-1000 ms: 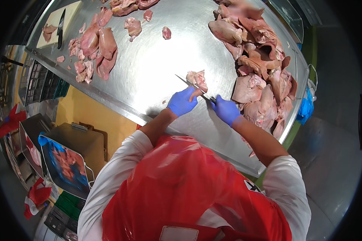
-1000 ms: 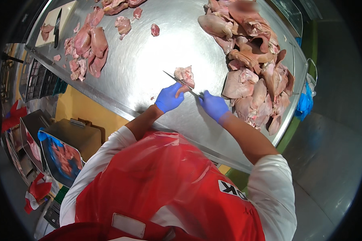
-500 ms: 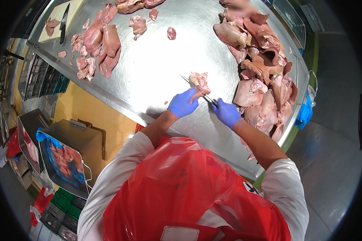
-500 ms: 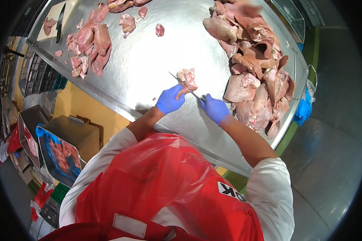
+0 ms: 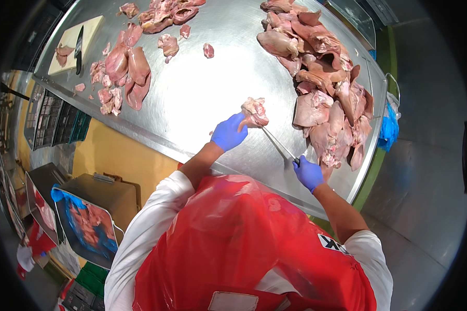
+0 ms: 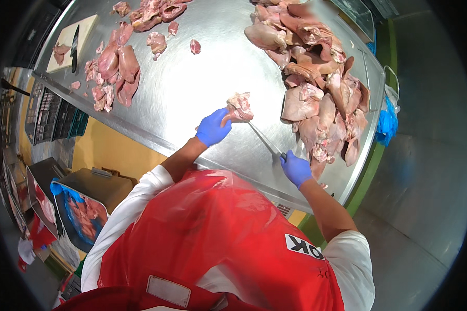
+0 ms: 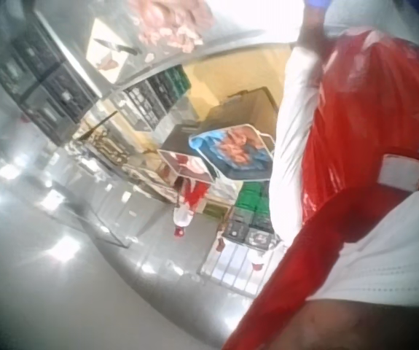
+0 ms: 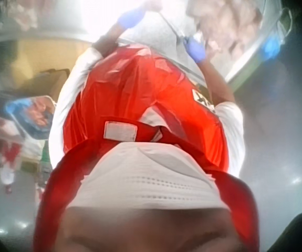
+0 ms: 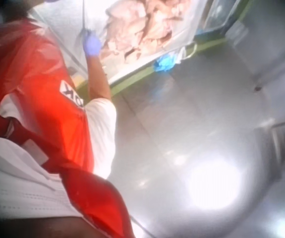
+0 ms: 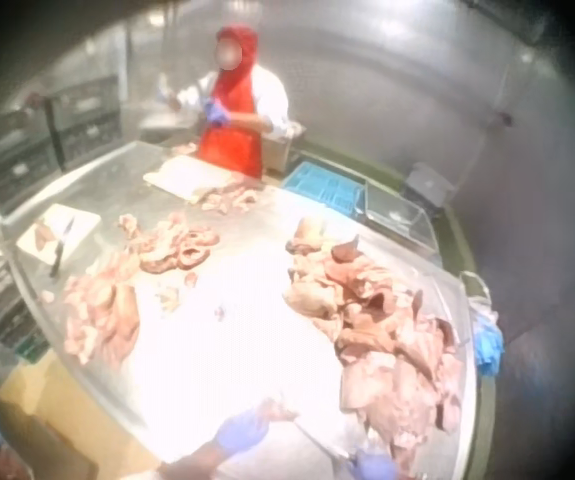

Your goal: The person uses a knife to cut raw meat pieces on a stainless steel table, separating portions and placing them into piles. The person wears blue gloves and a red apron while working alongside another person who also cuts meat.

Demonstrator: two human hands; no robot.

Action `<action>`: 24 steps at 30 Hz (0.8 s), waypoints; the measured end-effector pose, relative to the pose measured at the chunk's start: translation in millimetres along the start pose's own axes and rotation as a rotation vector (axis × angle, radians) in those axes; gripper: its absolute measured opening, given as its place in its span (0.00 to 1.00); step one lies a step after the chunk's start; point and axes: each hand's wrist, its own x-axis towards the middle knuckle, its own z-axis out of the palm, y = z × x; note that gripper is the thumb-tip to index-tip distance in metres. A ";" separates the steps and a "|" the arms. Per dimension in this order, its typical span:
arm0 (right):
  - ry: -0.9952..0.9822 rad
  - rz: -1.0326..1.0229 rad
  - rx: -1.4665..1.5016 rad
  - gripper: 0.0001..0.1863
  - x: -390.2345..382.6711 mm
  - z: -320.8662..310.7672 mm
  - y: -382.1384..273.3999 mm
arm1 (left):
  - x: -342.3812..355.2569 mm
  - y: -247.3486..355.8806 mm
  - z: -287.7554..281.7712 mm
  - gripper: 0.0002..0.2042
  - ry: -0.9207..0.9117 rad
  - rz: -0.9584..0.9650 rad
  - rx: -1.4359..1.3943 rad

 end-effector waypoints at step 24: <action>-0.038 -0.008 0.264 0.23 31.5 18.0 -106.5 | -41.2 15.9 -16.1 0.18 -0.340 -0.075 0.248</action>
